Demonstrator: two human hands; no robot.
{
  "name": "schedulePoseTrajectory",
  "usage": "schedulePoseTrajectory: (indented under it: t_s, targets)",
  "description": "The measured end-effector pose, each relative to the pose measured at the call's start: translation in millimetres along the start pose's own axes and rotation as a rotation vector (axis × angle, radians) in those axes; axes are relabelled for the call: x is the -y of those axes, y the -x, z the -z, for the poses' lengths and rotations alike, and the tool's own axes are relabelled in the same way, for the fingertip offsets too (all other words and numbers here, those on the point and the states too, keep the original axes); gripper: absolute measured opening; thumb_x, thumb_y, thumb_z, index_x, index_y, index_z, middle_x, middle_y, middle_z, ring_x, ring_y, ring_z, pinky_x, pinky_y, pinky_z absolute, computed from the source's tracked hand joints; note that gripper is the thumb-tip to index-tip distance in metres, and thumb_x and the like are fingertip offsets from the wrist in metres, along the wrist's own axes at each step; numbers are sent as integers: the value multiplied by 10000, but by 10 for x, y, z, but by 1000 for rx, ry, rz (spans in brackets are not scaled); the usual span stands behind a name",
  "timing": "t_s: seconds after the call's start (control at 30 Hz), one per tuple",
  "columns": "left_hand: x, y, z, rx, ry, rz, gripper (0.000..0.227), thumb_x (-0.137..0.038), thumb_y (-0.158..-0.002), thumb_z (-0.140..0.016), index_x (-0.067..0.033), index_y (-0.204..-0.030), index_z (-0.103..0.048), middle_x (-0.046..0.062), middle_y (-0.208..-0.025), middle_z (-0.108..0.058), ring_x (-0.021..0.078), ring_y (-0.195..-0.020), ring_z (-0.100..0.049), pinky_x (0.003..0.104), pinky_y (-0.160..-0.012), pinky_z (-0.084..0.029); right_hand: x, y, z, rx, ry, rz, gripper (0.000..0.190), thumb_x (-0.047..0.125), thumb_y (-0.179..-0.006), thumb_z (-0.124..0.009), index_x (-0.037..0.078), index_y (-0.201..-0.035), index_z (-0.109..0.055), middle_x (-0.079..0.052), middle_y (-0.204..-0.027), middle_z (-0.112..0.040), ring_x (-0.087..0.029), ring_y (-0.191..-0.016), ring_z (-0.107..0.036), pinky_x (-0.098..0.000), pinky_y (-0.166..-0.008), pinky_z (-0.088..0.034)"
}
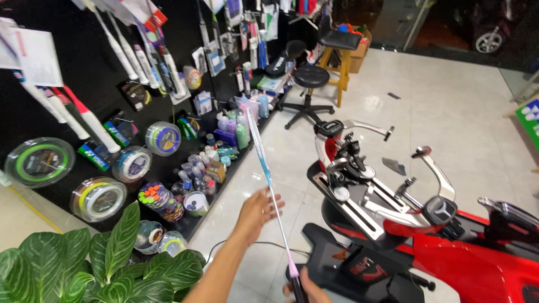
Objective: The recorder is stringing a badminton racket using a specialized stringing machine.
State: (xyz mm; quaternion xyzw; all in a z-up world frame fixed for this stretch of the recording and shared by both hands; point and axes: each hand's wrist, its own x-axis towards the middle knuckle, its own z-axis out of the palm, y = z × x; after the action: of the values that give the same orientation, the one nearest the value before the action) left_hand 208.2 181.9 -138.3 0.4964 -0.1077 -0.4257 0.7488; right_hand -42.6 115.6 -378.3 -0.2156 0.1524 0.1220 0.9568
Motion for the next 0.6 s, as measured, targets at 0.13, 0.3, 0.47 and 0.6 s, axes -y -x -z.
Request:
schedulePoseTrajectory:
  t_s: [0.13, 0.3, 0.47, 0.6]
  targets:
    - [283, 458, -114, 13, -7, 77, 423, -191, -1026, -462, -94, -1435, -418, 225, -1318, -673, 335, -1100, -721, 436, -912, -617, 520, 552, -1835, 77, -179, -44, 596, 632, -1007, -401, 75, -1081, -601, -33, -582, -431, -105, -377, -347, -262, -345, -301]
    - [327, 548, -68, -11, 127, 66, 393, -155, -1034, -479, 28, -1382, -485, 262, -1249, -689, 345, -1051, -736, 405, -873, -623, 657, 481, -2250, -11, -368, -40, 498, 596, -1052, -431, 117, -969, -539, 24, -534, -370, -68, -315, -263, -246, -283, -210]
    - [238, 631, -23, -34, 95, 69, 378, -136, -1026, -493, 37, -1363, -490, 267, -1240, -688, 340, -1036, -739, 410, -856, -637, 594, 472, -2449, -104, -273, -11, 498, 597, -1037, -422, 122, -916, -514, 25, -516, -358, -67, -304, -260, -243, -277, -208]
    - [261, 625, 38, -37, 101, 71, 375, -127, -1023, -488, 46, -1356, -488, 273, -1233, -687, 347, -1031, -742, 422, -860, -638, 579, 486, -2521, -163, -215, 11, 498, 586, -1042, -417, 112, -917, -503, 22, -523, -353, -63, -310, -252, -238, -280, -202]
